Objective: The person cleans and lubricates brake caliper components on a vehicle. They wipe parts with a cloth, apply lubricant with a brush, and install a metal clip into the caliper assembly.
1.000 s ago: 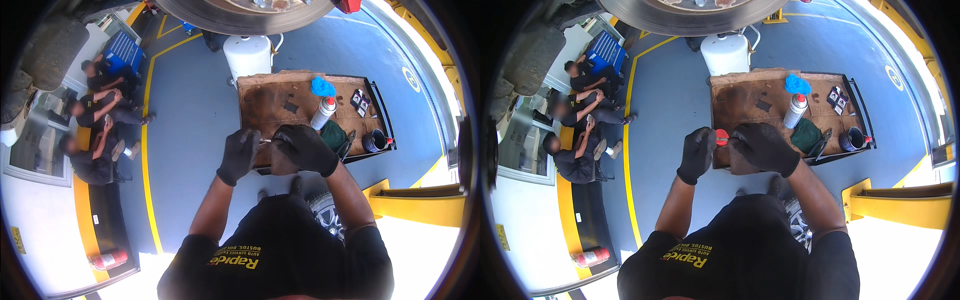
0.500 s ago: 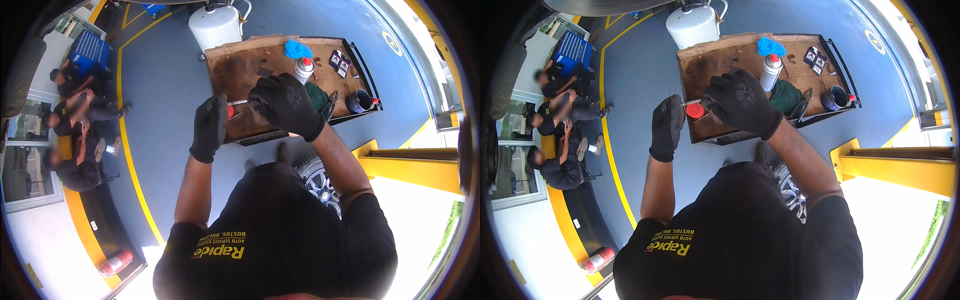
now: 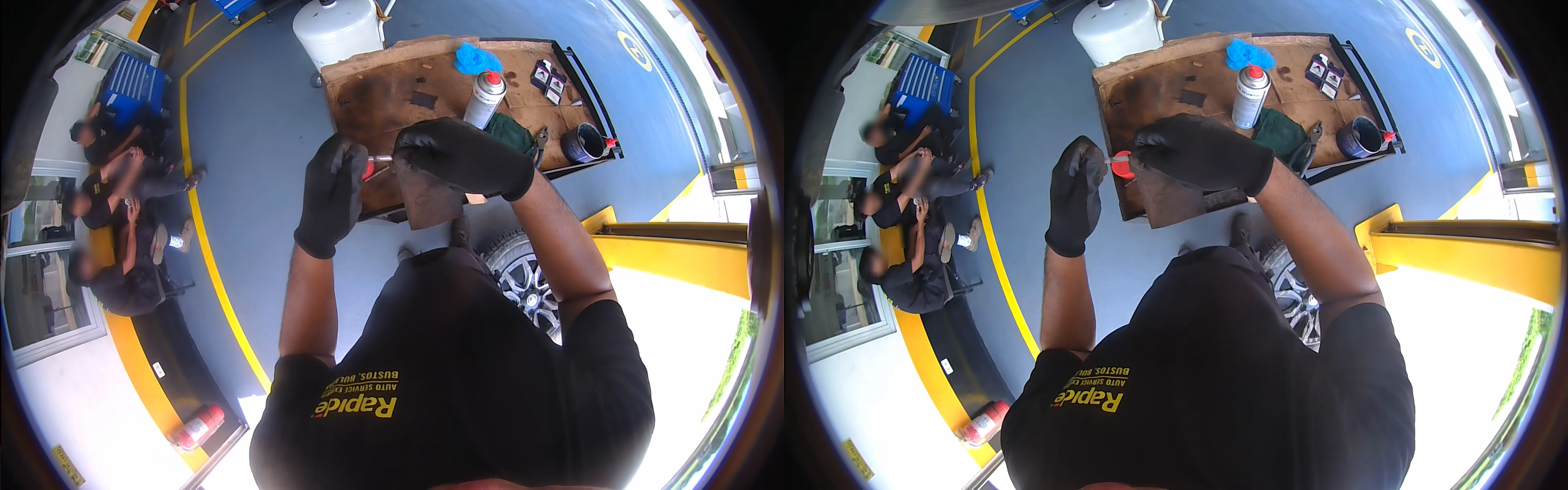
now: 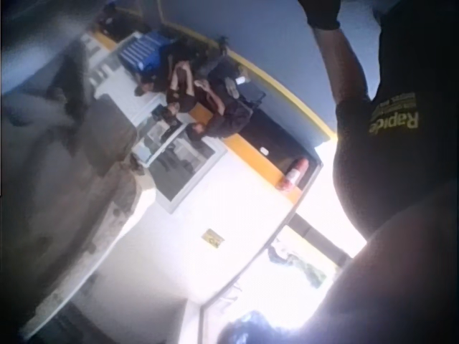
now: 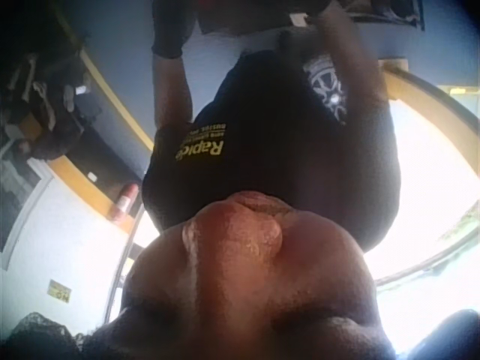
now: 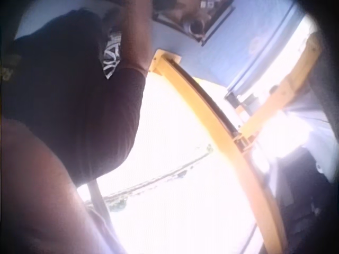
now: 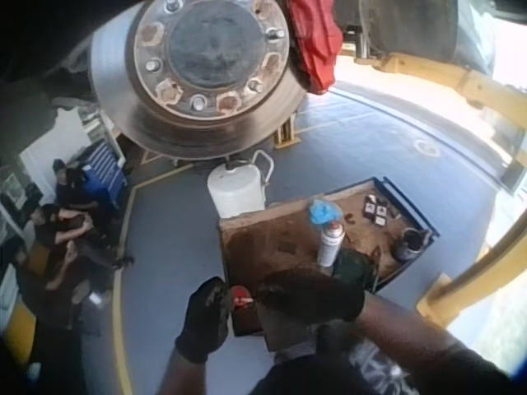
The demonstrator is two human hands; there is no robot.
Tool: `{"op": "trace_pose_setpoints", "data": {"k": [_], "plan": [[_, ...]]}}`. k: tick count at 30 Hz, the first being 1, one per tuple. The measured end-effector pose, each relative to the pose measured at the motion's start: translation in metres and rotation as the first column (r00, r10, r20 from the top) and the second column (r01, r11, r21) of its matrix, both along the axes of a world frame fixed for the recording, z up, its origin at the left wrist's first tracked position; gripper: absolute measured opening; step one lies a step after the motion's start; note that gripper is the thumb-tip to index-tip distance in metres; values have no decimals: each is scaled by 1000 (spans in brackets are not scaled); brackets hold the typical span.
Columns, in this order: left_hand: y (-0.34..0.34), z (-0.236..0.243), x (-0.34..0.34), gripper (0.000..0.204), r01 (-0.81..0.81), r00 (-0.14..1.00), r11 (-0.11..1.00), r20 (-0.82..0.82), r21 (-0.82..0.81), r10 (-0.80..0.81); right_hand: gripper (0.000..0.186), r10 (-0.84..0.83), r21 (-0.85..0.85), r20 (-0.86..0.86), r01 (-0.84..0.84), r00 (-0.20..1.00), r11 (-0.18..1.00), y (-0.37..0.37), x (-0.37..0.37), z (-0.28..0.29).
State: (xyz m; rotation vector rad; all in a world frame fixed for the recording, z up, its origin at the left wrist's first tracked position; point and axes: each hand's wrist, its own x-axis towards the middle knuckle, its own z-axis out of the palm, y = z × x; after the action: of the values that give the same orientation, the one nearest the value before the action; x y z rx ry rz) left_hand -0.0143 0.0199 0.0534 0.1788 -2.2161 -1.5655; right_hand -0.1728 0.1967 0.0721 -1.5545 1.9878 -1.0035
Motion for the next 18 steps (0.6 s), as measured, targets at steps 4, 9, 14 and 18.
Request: {"op": "trace_pose_setpoints", "data": {"k": [4,9,14,18], "plan": [[6,-9,0,19,78,994,951,-96,298,-52,19,-4,-68,-79,-2,997,998,4,-1,5],[14,-12,3,22,-50,999,977,18,209,48,20,-66,-237,-229,10,971,972,-11,23,3],[-5,-17,3,14,-104,970,889,-244,-446,-9,12,-79,-273,-305,-8,949,962,-2,23,19],[-3,-19,5,11,-154,960,897,-278,-414,36,12,-80,-234,-195,33,978,972,-12,36,13]]}}
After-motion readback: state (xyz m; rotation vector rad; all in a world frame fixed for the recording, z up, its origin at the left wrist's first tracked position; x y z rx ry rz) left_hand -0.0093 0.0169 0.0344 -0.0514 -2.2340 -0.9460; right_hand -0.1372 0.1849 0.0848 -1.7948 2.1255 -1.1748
